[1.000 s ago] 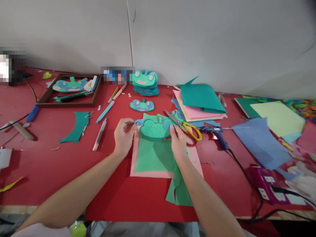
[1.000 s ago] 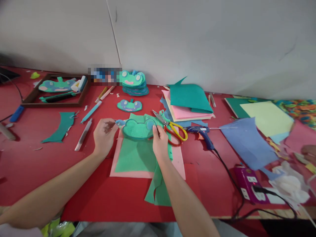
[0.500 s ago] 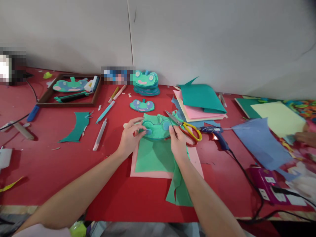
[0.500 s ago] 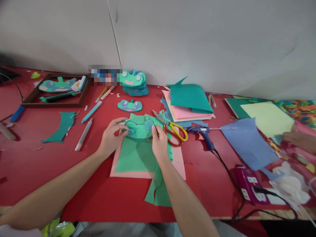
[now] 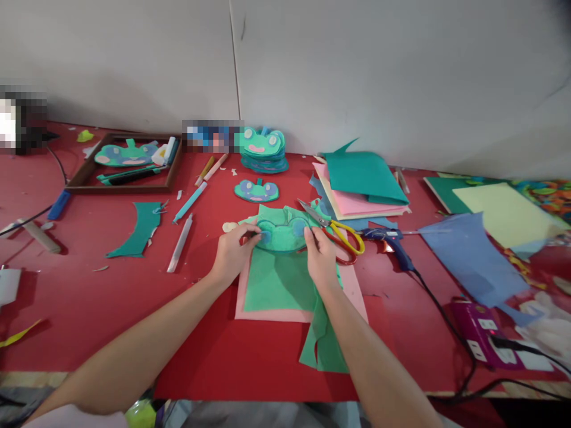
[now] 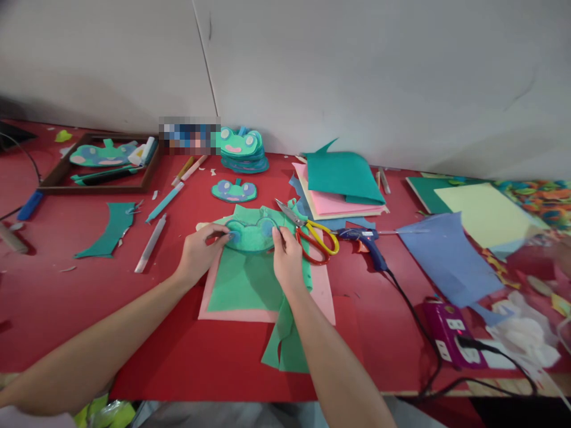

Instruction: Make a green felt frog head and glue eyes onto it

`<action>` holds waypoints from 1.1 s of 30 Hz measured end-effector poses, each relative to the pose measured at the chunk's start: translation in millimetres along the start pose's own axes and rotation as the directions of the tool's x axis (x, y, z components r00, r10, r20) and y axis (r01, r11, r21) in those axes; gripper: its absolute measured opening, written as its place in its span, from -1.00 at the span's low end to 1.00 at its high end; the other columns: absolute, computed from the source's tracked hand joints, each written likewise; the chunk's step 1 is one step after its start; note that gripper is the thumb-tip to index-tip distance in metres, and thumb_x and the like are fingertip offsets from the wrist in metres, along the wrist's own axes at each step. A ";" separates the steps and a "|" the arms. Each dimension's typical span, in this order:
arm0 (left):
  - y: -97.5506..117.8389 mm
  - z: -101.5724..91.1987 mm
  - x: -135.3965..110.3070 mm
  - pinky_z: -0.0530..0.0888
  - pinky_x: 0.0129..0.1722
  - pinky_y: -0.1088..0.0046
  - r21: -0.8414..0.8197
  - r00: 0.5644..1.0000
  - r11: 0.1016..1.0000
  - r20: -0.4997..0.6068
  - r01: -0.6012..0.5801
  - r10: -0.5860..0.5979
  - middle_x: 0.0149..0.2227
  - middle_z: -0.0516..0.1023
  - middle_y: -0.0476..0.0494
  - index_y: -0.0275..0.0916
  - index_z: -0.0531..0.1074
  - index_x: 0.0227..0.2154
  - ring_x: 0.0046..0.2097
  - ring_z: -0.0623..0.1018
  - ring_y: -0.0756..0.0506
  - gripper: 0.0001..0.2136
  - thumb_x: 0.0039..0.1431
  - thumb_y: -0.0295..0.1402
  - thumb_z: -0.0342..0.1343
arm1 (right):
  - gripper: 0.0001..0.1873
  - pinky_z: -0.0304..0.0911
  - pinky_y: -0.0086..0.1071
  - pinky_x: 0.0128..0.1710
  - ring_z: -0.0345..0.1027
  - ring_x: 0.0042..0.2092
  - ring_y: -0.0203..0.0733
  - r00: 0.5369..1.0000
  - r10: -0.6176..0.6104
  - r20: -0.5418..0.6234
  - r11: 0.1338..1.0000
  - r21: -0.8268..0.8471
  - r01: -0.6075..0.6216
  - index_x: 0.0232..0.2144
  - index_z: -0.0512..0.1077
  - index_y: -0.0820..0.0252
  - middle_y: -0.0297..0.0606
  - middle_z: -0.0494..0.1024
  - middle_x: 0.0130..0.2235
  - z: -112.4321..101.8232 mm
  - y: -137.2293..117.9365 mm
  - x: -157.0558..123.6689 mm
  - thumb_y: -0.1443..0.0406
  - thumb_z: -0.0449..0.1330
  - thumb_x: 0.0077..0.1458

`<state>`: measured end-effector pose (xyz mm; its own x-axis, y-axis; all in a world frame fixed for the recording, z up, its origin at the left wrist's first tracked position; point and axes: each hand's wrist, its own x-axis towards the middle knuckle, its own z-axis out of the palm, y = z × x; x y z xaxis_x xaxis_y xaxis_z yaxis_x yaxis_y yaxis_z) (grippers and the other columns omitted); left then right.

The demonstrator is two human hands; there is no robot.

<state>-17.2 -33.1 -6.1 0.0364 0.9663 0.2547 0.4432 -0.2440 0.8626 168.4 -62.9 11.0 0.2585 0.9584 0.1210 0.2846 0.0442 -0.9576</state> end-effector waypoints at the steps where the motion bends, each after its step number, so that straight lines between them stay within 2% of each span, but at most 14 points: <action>1: 0.7 0.0 -0.2 0.44 -0.25 0.42 -0.010 1.000 1.000 -0.003 0.001 -0.001 -0.38 0.52 -0.03 -0.20 0.46 -0.42 -0.32 0.49 -0.03 -0.91 0.00 -0.33 0.14 | -0.69 0.20 -0.49 -0.55 0.09 -0.54 -0.37 1.000 -0.001 0.001 1.000 -0.002 0.001 -0.51 0.22 0.17 -0.44 0.13 -0.55 0.0 0.1 0.0 0.08 -0.01 0.12; 15: 2.8 1.9 0.6 0.44 -0.27 0.48 -0.117 0.999 0.993 -0.040 0.031 -0.036 -0.41 0.48 0.01 -0.21 0.37 -0.45 -0.34 0.49 0.01 -0.90 -0.04 -0.35 0.18 | -0.70 0.22 -0.49 -0.55 0.06 -0.55 -0.37 1.000 -0.001 0.008 1.000 0.004 0.001 -0.50 0.22 0.15 -0.44 0.09 -0.57 0.4 2.4 -1.2 0.08 -0.01 0.11; 24: 4.4 2.1 1.9 0.44 -0.28 0.45 -0.193 0.999 0.980 -0.016 0.044 -0.048 -0.42 0.46 0.00 -0.22 0.35 -0.46 -0.35 0.48 0.01 -0.88 -0.02 -0.32 0.16 | -0.69 0.19 -0.48 -0.55 0.01 -0.55 -0.37 1.000 0.004 0.011 1.000 -0.003 -0.004 -0.52 0.20 0.15 -0.45 0.07 -0.57 0.0 0.4 -1.4 0.07 -0.01 0.10; 33: 2.4 1.7 2.1 0.44 -0.31 0.47 -0.196 0.998 0.978 -0.001 0.067 -0.068 -0.42 0.45 0.00 -0.22 0.33 -0.44 -0.36 0.47 0.01 -0.88 0.00 -0.32 0.14 | -0.70 0.18 -0.49 -0.55 0.04 -0.55 -0.36 1.000 0.007 0.027 1.000 0.015 -0.007 -0.54 0.17 0.14 -0.44 0.06 -0.57 0.8 -0.8 -2.8 0.09 0.00 0.11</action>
<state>-14.5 -31.5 -4.2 0.0051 0.9807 0.1955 0.2607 -0.1901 0.9465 166.7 -65.5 11.1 0.2358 0.9659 0.1074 0.2688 0.0414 -0.9623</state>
